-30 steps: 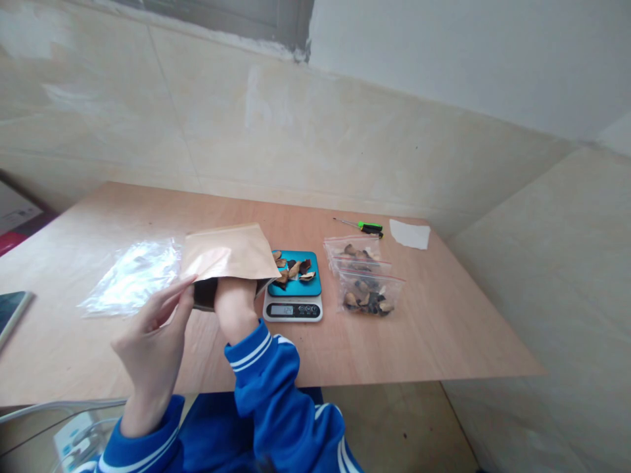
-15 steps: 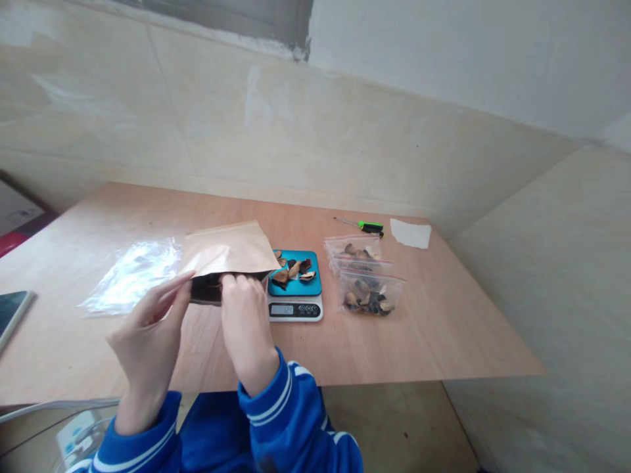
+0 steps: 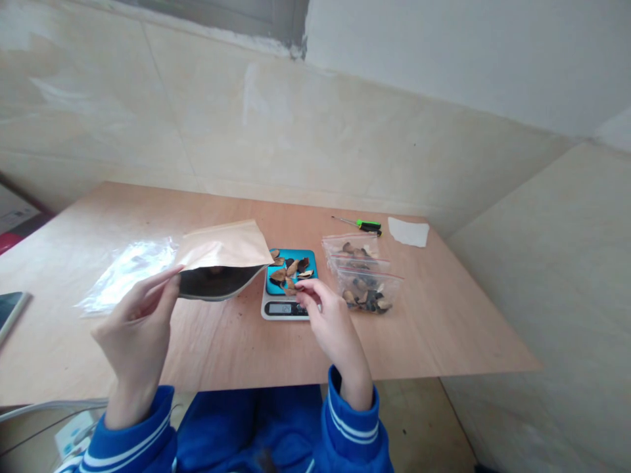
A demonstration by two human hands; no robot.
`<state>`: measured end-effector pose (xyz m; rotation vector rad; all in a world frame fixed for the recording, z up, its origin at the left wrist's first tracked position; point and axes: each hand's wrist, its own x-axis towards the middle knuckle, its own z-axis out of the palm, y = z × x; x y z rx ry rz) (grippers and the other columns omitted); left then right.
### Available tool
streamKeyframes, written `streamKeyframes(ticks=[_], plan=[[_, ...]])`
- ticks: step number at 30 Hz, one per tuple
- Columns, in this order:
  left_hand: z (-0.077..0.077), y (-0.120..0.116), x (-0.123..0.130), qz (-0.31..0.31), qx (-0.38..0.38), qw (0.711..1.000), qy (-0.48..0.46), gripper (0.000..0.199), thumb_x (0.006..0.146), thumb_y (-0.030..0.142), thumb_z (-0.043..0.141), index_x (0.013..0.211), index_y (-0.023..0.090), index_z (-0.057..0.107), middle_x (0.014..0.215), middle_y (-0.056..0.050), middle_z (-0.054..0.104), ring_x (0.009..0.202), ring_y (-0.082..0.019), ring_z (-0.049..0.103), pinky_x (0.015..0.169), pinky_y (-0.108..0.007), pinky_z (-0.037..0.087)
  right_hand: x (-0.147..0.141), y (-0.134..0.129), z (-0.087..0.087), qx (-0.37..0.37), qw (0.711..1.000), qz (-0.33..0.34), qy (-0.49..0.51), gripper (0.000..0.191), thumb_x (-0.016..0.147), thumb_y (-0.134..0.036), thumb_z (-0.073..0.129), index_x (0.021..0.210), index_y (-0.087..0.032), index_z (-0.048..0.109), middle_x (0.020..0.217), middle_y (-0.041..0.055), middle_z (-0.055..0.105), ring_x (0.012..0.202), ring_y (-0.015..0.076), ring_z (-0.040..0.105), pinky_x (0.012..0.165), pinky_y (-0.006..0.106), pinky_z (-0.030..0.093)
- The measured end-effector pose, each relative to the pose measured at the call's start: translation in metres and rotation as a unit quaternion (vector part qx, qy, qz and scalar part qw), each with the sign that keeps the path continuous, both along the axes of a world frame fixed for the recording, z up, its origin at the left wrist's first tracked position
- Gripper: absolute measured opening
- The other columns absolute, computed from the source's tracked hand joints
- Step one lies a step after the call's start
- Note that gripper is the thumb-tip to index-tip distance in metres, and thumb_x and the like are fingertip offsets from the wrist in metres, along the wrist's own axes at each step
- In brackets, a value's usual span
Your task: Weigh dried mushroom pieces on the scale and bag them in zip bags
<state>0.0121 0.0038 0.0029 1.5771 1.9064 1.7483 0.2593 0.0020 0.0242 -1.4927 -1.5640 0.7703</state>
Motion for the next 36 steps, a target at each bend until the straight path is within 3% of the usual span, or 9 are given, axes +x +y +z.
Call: streamKeyframes(ticks=[3, 6, 11, 16, 22, 28, 36], plan=[[-0.001, 0.000, 0.000, -0.010, 0.001, 1.000, 0.002, 0.021, 0.090, 0.033, 0.066, 0.109, 0.030, 0.074, 0.107, 0.001, 0.077, 0.097, -0.019, 0.074, 0.094, -0.033, 0.057, 0.016, 0.011, -0.024, -0.015, 0.996, -0.059, -0.062, 0.019, 0.087, -0.024, 0.050, 0.093, -0.020, 0.068, 0.079, 0.0048, 0.073, 0.072, 0.0204, 0.070, 0.070, 0.032, 0.055], [-0.001, -0.001, 0.001, -0.015, 0.002, 1.000, 0.002, 0.021, 0.089, 0.032, 0.066, 0.108, 0.029, 0.074, 0.107, 0.001, 0.077, 0.097, -0.019, 0.074, 0.095, -0.033, 0.057, 0.015, 0.022, -0.042, -0.003, 0.988, -0.073, -0.134, 0.020, 0.089, -0.021, 0.048, 0.093, -0.019, 0.068, 0.086, 0.0071, 0.074, 0.080, 0.0224, 0.070, 0.076, 0.035, 0.053], [0.001, -0.002, 0.000, -0.013, -0.005, 1.000, -0.009, 0.022, 0.090, 0.033, 0.066, 0.110, 0.029, 0.073, 0.109, 0.001, 0.076, 0.098, -0.019, 0.073, 0.096, -0.034, 0.056, -0.001, 0.030, -0.050, 0.017, 0.968, -0.068, -0.241, 0.022, 0.091, -0.017, 0.048, 0.101, -0.017, 0.069, 0.100, 0.0104, 0.072, 0.089, 0.0242, 0.068, 0.081, 0.036, 0.050], [0.000, -0.001, 0.000, -0.020, -0.005, 1.000, -0.010, 0.021, 0.089, 0.032, 0.066, 0.109, 0.029, 0.074, 0.108, 0.001, 0.076, 0.098, -0.019, 0.074, 0.094, -0.033, 0.058, -0.006, 0.030, -0.056, 0.010, 0.943, -0.075, -0.324, 0.027, 0.092, -0.015, 0.049, 0.109, -0.019, 0.070, 0.099, 0.0100, 0.068, 0.091, 0.0257, 0.066, 0.080, 0.036, 0.048], [0.000, -0.001, 0.000, -0.018, 0.003, 1.000, 0.001, 0.021, 0.089, 0.030, 0.066, 0.109, 0.029, 0.073, 0.107, 0.002, 0.077, 0.096, -0.019, 0.074, 0.093, -0.032, 0.058, 0.000, 0.024, -0.063, 0.026, 0.953, -0.053, -0.296, 0.037, 0.091, -0.011, 0.042, 0.114, -0.019, 0.070, 0.098, 0.0104, 0.060, 0.093, 0.0249, 0.064, 0.084, 0.037, 0.050], [0.001, -0.001, 0.001, -0.021, 0.004, 1.000, -0.008, 0.020, 0.089, 0.032, 0.066, 0.108, 0.029, 0.074, 0.107, 0.002, 0.077, 0.097, -0.018, 0.074, 0.093, -0.031, 0.058, -0.003, 0.020, -0.056, 0.042, 0.969, -0.042, -0.241, 0.043, 0.090, -0.008, 0.038, 0.117, -0.019, 0.069, 0.100, 0.0102, 0.057, 0.093, 0.0234, 0.063, 0.087, 0.037, 0.052], [0.001, 0.000, 0.001, -0.019, 0.000, 1.000, -0.012, 0.020, 0.089, 0.034, 0.067, 0.108, 0.030, 0.074, 0.107, 0.002, 0.077, 0.095, -0.017, 0.074, 0.090, -0.028, 0.058, -0.003, 0.020, -0.060, 0.022, 0.967, -0.050, -0.250, 0.041, 0.091, -0.009, 0.038, 0.113, -0.018, 0.072, 0.099, 0.0110, 0.058, 0.092, 0.0250, 0.063, 0.086, 0.040, 0.052]])
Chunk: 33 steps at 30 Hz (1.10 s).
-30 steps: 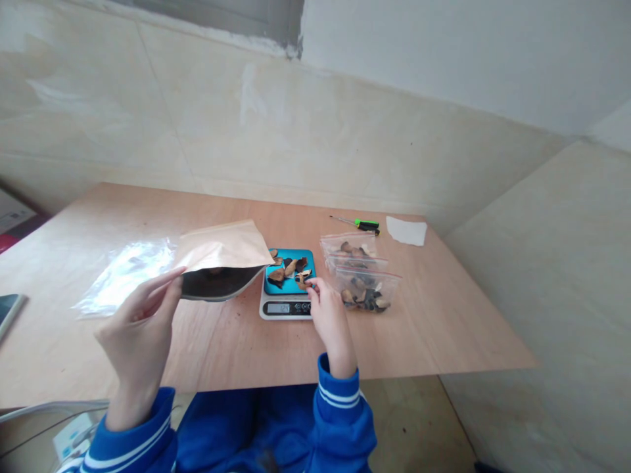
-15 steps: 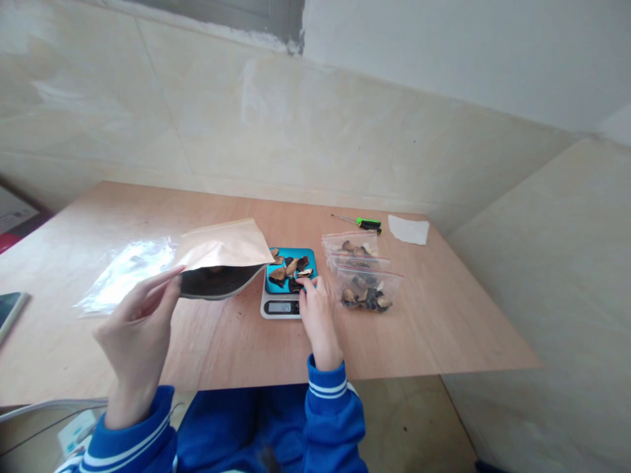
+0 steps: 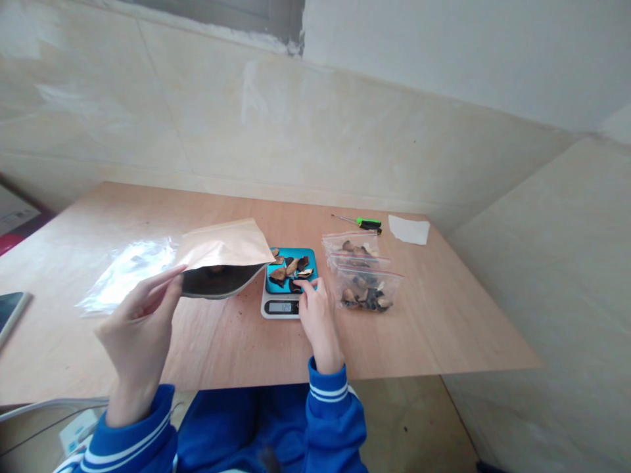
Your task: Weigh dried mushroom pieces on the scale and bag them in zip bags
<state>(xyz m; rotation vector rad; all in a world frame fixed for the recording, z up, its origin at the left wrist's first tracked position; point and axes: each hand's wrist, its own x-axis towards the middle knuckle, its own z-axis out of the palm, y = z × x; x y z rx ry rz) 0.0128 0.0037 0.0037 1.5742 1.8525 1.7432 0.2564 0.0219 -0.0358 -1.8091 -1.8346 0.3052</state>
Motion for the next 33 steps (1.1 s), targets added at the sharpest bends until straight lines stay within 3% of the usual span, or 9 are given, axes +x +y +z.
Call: streamKeyframes(ticks=[6, 15, 18, 21, 24, 28, 31, 33], plan=[[0.000, 0.000, 0.000, -0.001, -0.002, 1.000, 0.000, 0.021, 0.089, 0.035, 0.067, 0.108, 0.030, 0.074, 0.107, 0.002, 0.077, 0.095, -0.017, 0.074, 0.089, -0.027, 0.058, 0.002, -0.002, 0.002, 0.023, 0.999, 0.004, 0.031, 0.041, 0.091, -0.009, 0.038, 0.111, -0.018, 0.072, 0.095, 0.0091, 0.057, 0.092, 0.0226, 0.063, 0.086, 0.037, 0.051], [0.001, 0.000, 0.000, 0.002, 0.002, 1.000, 0.009, 0.020, 0.090, 0.035, 0.066, 0.107, 0.030, 0.075, 0.106, 0.003, 0.077, 0.095, -0.017, 0.074, 0.089, -0.028, 0.057, 0.002, -0.004, 0.005, -0.015, 1.000, 0.004, 0.021, 0.042, 0.090, -0.008, 0.038, 0.109, -0.016, 0.075, 0.094, 0.0101, 0.057, 0.090, 0.0242, 0.063, 0.084, 0.038, 0.050], [0.000, 0.000, -0.001, 0.002, 0.002, 1.000, 0.007, 0.020, 0.090, 0.035, 0.066, 0.107, 0.030, 0.075, 0.106, 0.002, 0.077, 0.095, -0.017, 0.074, 0.089, -0.027, 0.057, 0.000, -0.004, 0.013, -0.006, 0.998, 0.011, 0.055, 0.041, 0.091, -0.010, 0.038, 0.110, -0.017, 0.073, 0.096, 0.0098, 0.058, 0.089, 0.0231, 0.063, 0.084, 0.037, 0.050], [0.000, 0.000, -0.001, 0.000, 0.004, 1.000, 0.010, 0.021, 0.090, 0.034, 0.066, 0.108, 0.029, 0.075, 0.107, 0.002, 0.077, 0.095, -0.017, 0.074, 0.090, -0.027, 0.057, -0.008, -0.009, 0.031, 0.012, 0.992, 0.031, 0.126, 0.035, 0.093, -0.013, 0.041, 0.107, -0.018, 0.073, 0.096, 0.0083, 0.060, 0.085, 0.0194, 0.062, 0.080, 0.033, 0.050], [-0.001, 0.000, -0.001, -0.002, 0.007, 1.000, 0.011, 0.021, 0.090, 0.034, 0.066, 0.108, 0.029, 0.074, 0.107, 0.002, 0.077, 0.095, -0.017, 0.074, 0.089, -0.026, 0.057, -0.021, -0.022, 0.058, -0.001, 0.977, 0.093, 0.190, 0.031, 0.095, -0.017, 0.043, 0.105, -0.020, 0.073, 0.097, 0.0061, 0.063, 0.083, 0.0157, 0.061, 0.074, 0.027, 0.049], [0.000, 0.000, -0.001, -0.003, 0.006, 1.000, 0.015, 0.021, 0.090, 0.034, 0.066, 0.109, 0.030, 0.074, 0.107, 0.002, 0.077, 0.095, -0.017, 0.074, 0.089, -0.027, 0.057, -0.044, -0.046, 0.092, -0.117, 0.939, 0.253, 0.201, 0.029, 0.097, -0.020, 0.045, 0.111, -0.022, 0.070, 0.098, 0.0034, 0.067, 0.088, 0.0139, 0.063, 0.080, 0.025, 0.049], [0.000, 0.000, -0.001, -0.004, 0.007, 1.000, 0.013, 0.020, 0.090, 0.034, 0.066, 0.108, 0.029, 0.074, 0.107, 0.002, 0.077, 0.095, -0.017, 0.074, 0.090, -0.028, 0.056, -0.060, -0.062, 0.101, -0.210, 0.891, 0.374, 0.146, 0.032, 0.093, -0.021, 0.054, 0.123, -0.018, 0.066, 0.105, 0.0063, 0.071, 0.094, 0.0172, 0.066, 0.087, 0.028, 0.050], [0.000, -0.001, -0.001, -0.006, 0.005, 1.000, 0.004, 0.020, 0.090, 0.034, 0.066, 0.107, 0.029, 0.074, 0.107, 0.001, 0.077, 0.095, -0.017, 0.074, 0.091, -0.028, 0.057, -0.068, -0.070, 0.099, -0.256, 0.869, 0.410, 0.103, 0.039, 0.091, -0.025, 0.058, 0.129, -0.017, 0.063, 0.110, 0.0091, 0.073, 0.098, 0.0214, 0.068, 0.090, 0.031, 0.051]])
